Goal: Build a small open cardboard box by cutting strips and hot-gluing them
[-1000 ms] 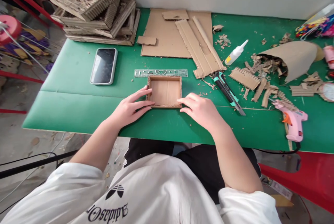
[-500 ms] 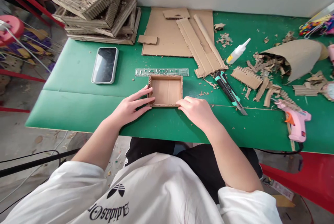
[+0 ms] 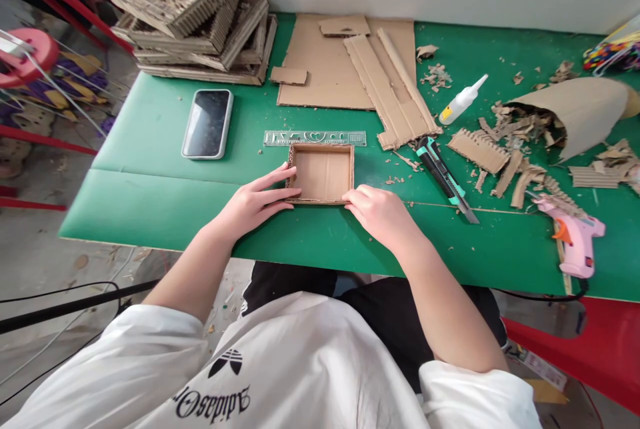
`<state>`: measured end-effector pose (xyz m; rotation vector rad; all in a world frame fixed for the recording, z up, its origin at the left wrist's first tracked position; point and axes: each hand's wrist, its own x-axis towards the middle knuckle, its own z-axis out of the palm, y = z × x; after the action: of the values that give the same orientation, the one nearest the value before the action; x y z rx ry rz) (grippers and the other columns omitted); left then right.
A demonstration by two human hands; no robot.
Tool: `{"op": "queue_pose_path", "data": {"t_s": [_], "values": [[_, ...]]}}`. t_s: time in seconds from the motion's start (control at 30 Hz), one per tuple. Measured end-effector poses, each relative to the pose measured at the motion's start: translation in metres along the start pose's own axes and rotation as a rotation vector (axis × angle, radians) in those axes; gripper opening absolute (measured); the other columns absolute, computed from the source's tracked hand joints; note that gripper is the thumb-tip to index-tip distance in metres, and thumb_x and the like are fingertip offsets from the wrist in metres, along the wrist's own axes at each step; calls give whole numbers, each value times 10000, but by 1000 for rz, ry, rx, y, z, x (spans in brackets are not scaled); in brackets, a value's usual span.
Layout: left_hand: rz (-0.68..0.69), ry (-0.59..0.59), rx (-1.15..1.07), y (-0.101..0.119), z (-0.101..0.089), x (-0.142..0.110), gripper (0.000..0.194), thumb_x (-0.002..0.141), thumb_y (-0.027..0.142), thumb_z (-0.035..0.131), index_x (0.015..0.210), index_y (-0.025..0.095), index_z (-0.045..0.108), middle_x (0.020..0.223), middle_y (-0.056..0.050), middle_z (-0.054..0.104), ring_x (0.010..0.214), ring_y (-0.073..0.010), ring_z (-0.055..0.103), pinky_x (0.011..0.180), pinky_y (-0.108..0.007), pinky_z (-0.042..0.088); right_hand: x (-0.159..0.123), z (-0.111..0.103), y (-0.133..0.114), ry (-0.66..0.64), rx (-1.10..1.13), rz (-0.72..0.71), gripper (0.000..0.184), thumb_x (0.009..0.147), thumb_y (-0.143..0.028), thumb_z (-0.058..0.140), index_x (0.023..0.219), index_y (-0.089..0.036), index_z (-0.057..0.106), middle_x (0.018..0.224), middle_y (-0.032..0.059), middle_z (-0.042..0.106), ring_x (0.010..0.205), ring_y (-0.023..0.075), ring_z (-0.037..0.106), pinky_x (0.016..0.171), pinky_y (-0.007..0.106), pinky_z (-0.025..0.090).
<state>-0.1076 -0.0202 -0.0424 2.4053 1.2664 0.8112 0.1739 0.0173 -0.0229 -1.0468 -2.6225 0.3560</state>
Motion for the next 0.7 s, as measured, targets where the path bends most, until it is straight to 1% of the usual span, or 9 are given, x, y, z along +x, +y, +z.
{"op": "queue_pose_path", "data": {"t_s": [0.1, 0.2, 0.3, 0.43, 0.53, 0.7], "values": [[-1, 0, 7, 0, 0, 0, 256, 906, 260, 556, 1113, 167, 674, 1382, -128, 519, 1338, -250, 431, 1109, -430, 410, 0, 1, 0, 7, -9, -6, 141, 897, -183, 540, 973, -163, 658, 875, 48, 702, 768, 157, 674, 666, 249, 477], [0, -4, 13, 0, 0, 0, 252, 910, 269, 550, 1106, 171, 675, 1381, -124, 519, 1340, -250, 428, 1109, -435, 410, 1, 1, -1, 5, -19, 3, 129, 895, -177, 540, 947, -155, 656, 873, 47, 699, 769, 157, 673, 659, 245, 467], [3, -11, 31, 2, -1, 0, 244, 914, 268, 542, 1091, 170, 677, 1378, -123, 523, 1341, -248, 427, 1107, -427, 415, 1, 2, -2, -17, -51, 28, 132, 900, -187, 532, 934, -157, 656, 874, 47, 694, 760, 157, 667, 633, 244, 445], [46, -17, 132, 5, -1, 1, 220, 917, 250, 536, 1041, 145, 684, 1345, -149, 543, 1321, -270, 452, 1073, -418, 455, 2, 2, -4, -75, -100, 51, 159, 914, -202, 504, 946, -158, 653, 878, 53, 679, 736, 150, 642, 602, 245, 403], [85, -27, 241, 7, -1, 3, 196, 915, 239, 530, 962, 131, 687, 1307, -165, 565, 1292, -298, 483, 1022, -415, 500, 3, 0, -6, -126, -159, 62, 194, 924, -206, 469, 954, -164, 656, 846, 50, 657, 696, 140, 608, 574, 245, 361], [107, -46, 333, 10, -3, 7, 195, 911, 240, 521, 912, 148, 693, 1250, -150, 588, 1278, -311, 496, 1002, -424, 510, 8, -3, -13, -223, -269, 102, 259, 937, -218, 417, 962, -169, 670, 838, 58, 636, 657, 131, 567, 523, 250, 286]]}}
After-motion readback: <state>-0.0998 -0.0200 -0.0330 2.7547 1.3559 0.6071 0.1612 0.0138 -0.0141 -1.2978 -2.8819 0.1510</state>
